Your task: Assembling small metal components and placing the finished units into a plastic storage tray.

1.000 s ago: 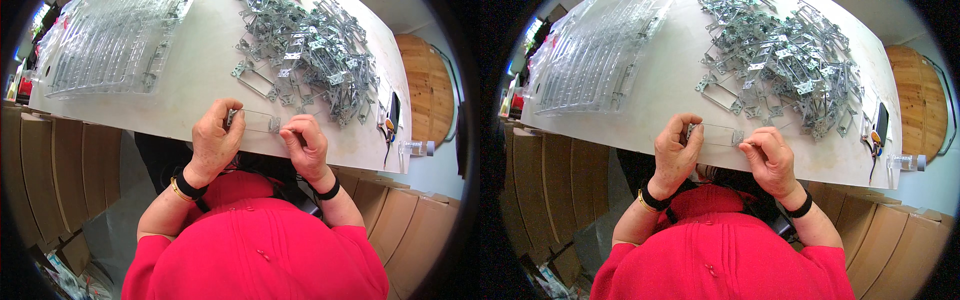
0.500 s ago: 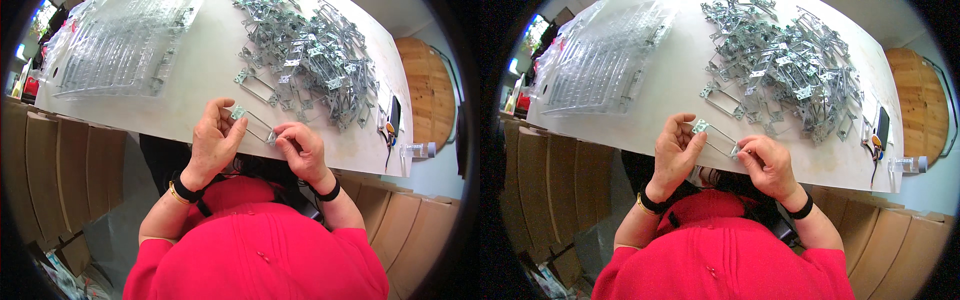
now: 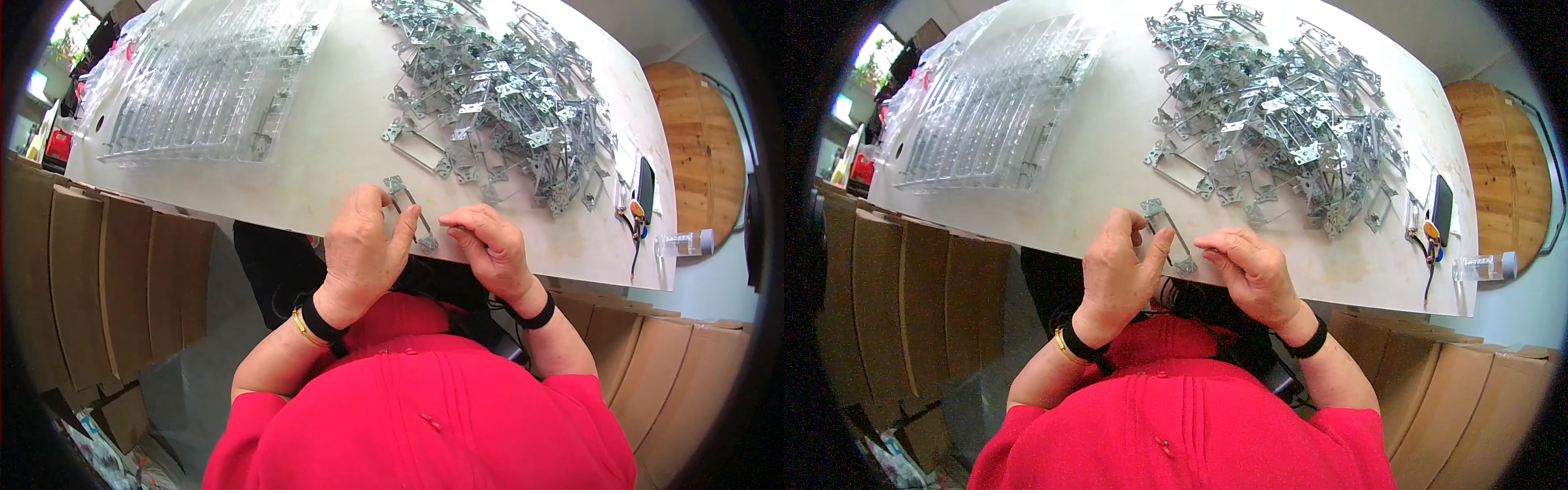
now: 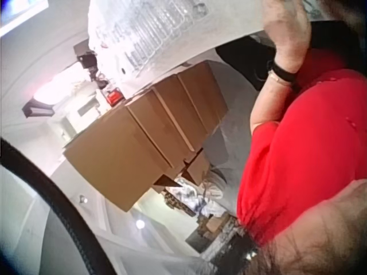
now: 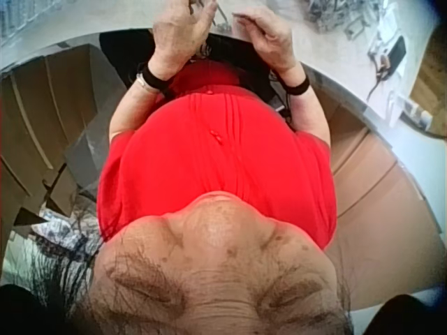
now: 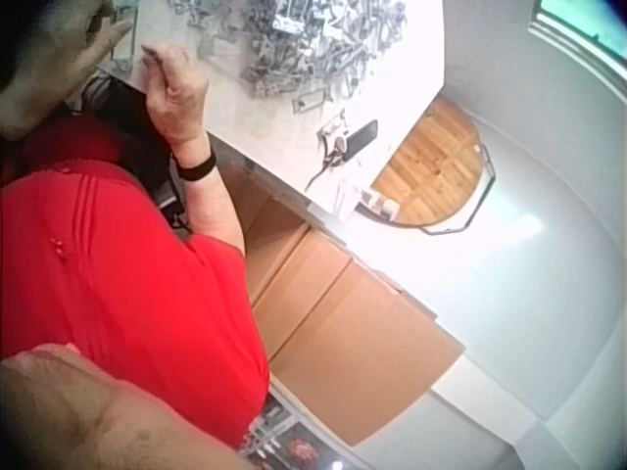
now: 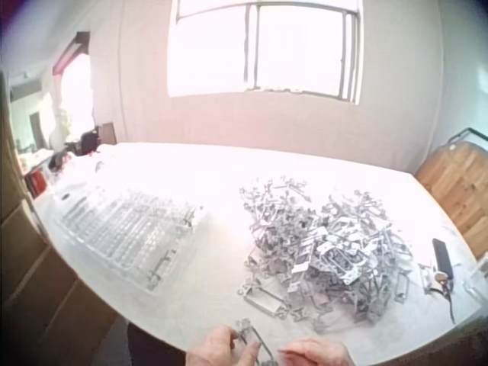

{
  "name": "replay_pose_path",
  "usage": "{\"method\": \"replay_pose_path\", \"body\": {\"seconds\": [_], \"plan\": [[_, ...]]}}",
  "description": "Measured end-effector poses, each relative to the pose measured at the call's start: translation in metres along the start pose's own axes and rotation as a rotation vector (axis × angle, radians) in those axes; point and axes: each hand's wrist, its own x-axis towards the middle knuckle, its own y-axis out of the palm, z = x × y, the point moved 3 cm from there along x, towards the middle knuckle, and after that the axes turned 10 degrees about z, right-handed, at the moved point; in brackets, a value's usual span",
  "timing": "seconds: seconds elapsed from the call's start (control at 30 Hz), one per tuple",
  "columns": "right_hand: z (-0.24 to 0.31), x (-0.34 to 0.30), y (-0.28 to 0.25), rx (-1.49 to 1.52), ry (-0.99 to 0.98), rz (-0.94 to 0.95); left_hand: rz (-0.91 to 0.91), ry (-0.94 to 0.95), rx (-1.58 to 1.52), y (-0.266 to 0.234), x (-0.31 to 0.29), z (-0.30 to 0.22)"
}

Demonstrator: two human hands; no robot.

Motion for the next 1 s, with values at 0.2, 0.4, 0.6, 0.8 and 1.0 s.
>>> {"method": "replay_pose_path", "body": {"seconds": [0.2,0.4,0.6,0.8,1.0], "plan": [[0.0,0.002,0.003,-0.051,-0.001,0.006,-0.011,-0.008,0.034,-0.001,0.003,0.0],[0.0,0.003,0.003,-0.055,0.01,0.001,0.028,0.086,-0.012,-0.006,0.009,0.003],[0.001,0.002,0.003,-0.074,0.012,-0.012,0.001,0.207,0.066,-0.004,0.008,0.0],[-0.006,-0.007,0.001,-0.019,0.135,-0.085,-0.001,0.261,0.098,-0.004,0.006,-0.002],[-0.005,-0.001,0.004,0.11,0.206,-0.203,0.041,0.233,-0.049,0.002,0.012,0.004]]}}
